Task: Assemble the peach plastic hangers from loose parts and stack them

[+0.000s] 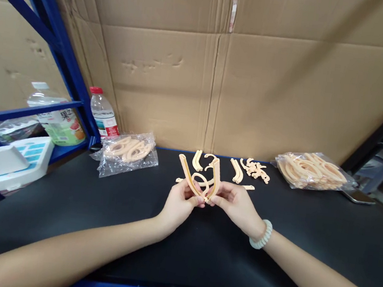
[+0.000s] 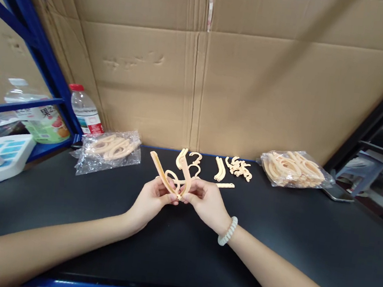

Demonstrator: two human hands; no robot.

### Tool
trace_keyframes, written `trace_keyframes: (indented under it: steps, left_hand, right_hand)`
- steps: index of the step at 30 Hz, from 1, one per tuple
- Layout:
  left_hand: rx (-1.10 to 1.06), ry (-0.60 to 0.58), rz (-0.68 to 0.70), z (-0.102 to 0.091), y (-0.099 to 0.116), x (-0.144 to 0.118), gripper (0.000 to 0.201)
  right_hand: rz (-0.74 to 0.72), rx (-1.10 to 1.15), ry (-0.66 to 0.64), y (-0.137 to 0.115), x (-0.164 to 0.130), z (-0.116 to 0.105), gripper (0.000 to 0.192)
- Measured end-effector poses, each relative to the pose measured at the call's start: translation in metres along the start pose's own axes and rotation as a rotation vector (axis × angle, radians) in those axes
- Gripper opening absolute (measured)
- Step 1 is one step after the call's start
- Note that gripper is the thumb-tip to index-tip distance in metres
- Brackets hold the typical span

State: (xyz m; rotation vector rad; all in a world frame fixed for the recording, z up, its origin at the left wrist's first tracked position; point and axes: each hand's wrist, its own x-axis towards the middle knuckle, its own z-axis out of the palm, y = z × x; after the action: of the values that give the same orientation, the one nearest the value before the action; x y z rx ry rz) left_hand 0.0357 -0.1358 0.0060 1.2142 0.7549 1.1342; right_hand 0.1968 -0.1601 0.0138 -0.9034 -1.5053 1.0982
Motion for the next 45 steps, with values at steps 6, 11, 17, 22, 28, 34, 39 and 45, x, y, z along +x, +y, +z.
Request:
trace_keyframes:
  steps: [6, 11, 17, 22, 28, 34, 39, 45]
  left_hand:
    - [0.035, 0.034, -0.035, 0.000, 0.001, 0.000, 0.021]
    - [0.053, 0.035, -0.053, -0.001, 0.002, 0.000, 0.023]
    - [0.023, 0.002, -0.064, -0.004, 0.006, 0.001, 0.025]
    - [-0.026, 0.016, -0.119, -0.014, 0.011, 0.005, 0.033]
    - [-0.059, 0.044, -0.152, -0.025, 0.023, 0.014, 0.028]
    - [-0.092, 0.091, -0.184, -0.046, 0.036, 0.032, 0.020]
    - [0.247, -0.152, -0.173, -0.062, 0.042, 0.043, 0.019]
    - [1.121, -0.378, 0.443, -0.068, 0.041, 0.042, 0.007]
  right_hand:
    - [0.033, 0.020, 0.039, 0.001, 0.001, 0.001, 0.012]
    - [0.075, 0.033, 0.063, 0.002, 0.002, 0.000, 0.018]
    - [0.145, 0.139, 0.020, 0.002, 0.006, -0.008, 0.026]
    - [0.125, -0.027, -0.154, -0.010, 0.010, -0.048, 0.028]
    - [0.104, -0.288, -0.236, -0.020, 0.014, -0.094, 0.028]
    - [0.034, -0.728, -0.166, -0.015, 0.018, -0.122, 0.024]
    - [0.033, -0.834, -0.180, -0.017, 0.015, -0.133, 0.020]
    - [0.098, -0.859, -0.215, -0.013, 0.014, -0.135, 0.018]
